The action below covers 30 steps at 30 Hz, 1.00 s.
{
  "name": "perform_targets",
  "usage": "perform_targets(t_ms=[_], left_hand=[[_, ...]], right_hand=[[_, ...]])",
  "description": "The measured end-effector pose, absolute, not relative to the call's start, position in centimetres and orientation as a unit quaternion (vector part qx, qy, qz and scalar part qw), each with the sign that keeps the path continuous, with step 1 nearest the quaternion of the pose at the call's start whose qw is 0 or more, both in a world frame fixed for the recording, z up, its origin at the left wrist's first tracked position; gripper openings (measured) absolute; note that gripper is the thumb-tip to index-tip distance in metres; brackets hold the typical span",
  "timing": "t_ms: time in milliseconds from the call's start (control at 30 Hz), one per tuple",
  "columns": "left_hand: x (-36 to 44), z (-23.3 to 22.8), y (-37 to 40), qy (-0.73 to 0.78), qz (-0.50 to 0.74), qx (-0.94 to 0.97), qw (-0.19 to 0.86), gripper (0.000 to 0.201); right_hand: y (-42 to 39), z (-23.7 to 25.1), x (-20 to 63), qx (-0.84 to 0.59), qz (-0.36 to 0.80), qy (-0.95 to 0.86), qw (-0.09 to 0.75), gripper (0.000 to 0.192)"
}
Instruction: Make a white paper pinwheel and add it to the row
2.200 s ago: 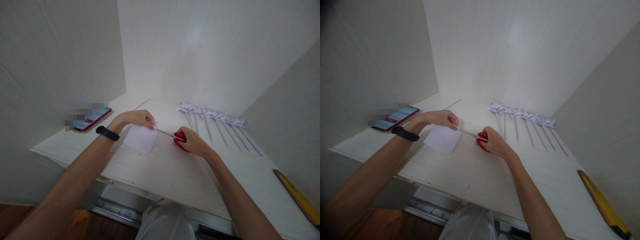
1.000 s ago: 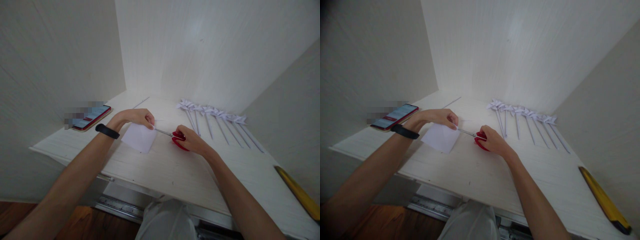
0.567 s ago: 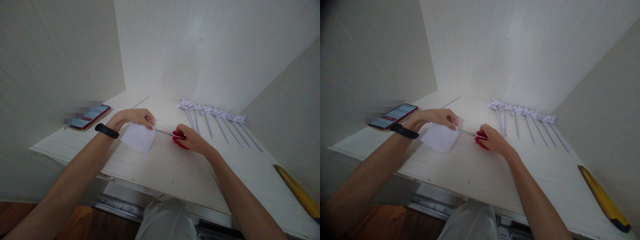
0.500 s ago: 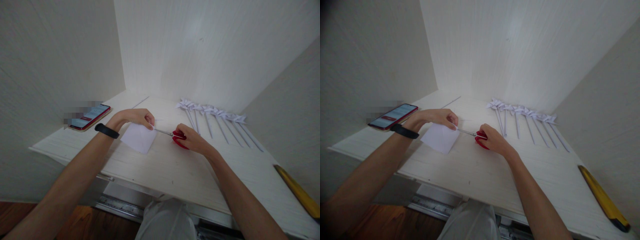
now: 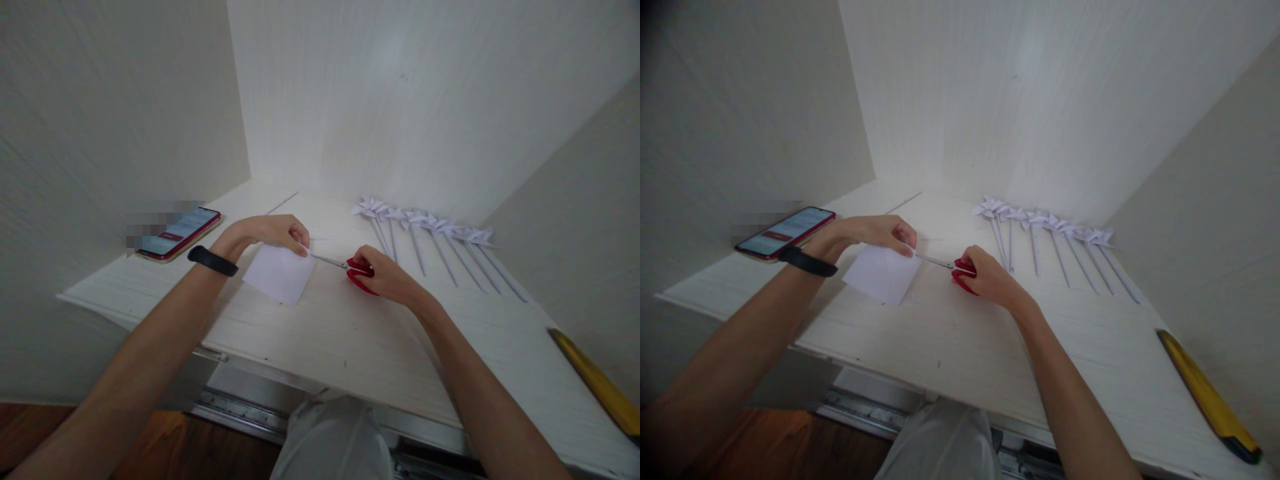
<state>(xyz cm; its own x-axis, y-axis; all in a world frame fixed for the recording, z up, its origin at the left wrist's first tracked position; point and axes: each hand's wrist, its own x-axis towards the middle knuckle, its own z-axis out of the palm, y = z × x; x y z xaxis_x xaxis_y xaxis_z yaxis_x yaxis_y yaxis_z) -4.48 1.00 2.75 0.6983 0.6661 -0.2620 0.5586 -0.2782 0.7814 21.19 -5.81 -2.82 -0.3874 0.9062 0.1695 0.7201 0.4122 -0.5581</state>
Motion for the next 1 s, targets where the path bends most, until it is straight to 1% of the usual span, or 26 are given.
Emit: perform_targets(t_ms=[267,533,633,767,833,933,1000], left_hand=[[-4.6,2.7,1.2,0.396,0.061,0.794,0.458,0.013],[-3.4,2.8,0.4,0.343,0.101,0.815,0.457,0.018],[-3.1,2.4,0.5,0.314,0.123,0.813,0.475,0.020],[-2.4,2.2,0.2,0.294,0.162,0.796,0.504,0.020],[-2.1,2.1,0.1,0.301,0.198,0.778,0.514,0.020],[-1.6,2.0,0.2,0.344,0.271,0.734,0.518,0.022],[-1.3,1.8,0.3,0.375,0.319,0.704,0.512,0.023]], right_hand=[[-5.0,-2.8,23.2,-0.554,0.145,-0.794,0.204,0.015],[-5.2,-3.6,22.2,-0.538,0.160,-0.804,0.197,0.014],[-5.5,-3.3,22.1,-0.527,0.155,-0.814,0.186,0.014],[-5.7,-2.9,22.1,-0.510,0.159,-0.827,0.171,0.018],[-5.9,-2.6,21.8,-0.503,0.161,-0.827,0.194,0.015],[-6.2,-1.7,21.0,-0.484,0.200,-0.804,0.282,0.008],[-6.4,-1.0,20.5,-0.457,0.263,-0.784,0.326,0.014]])
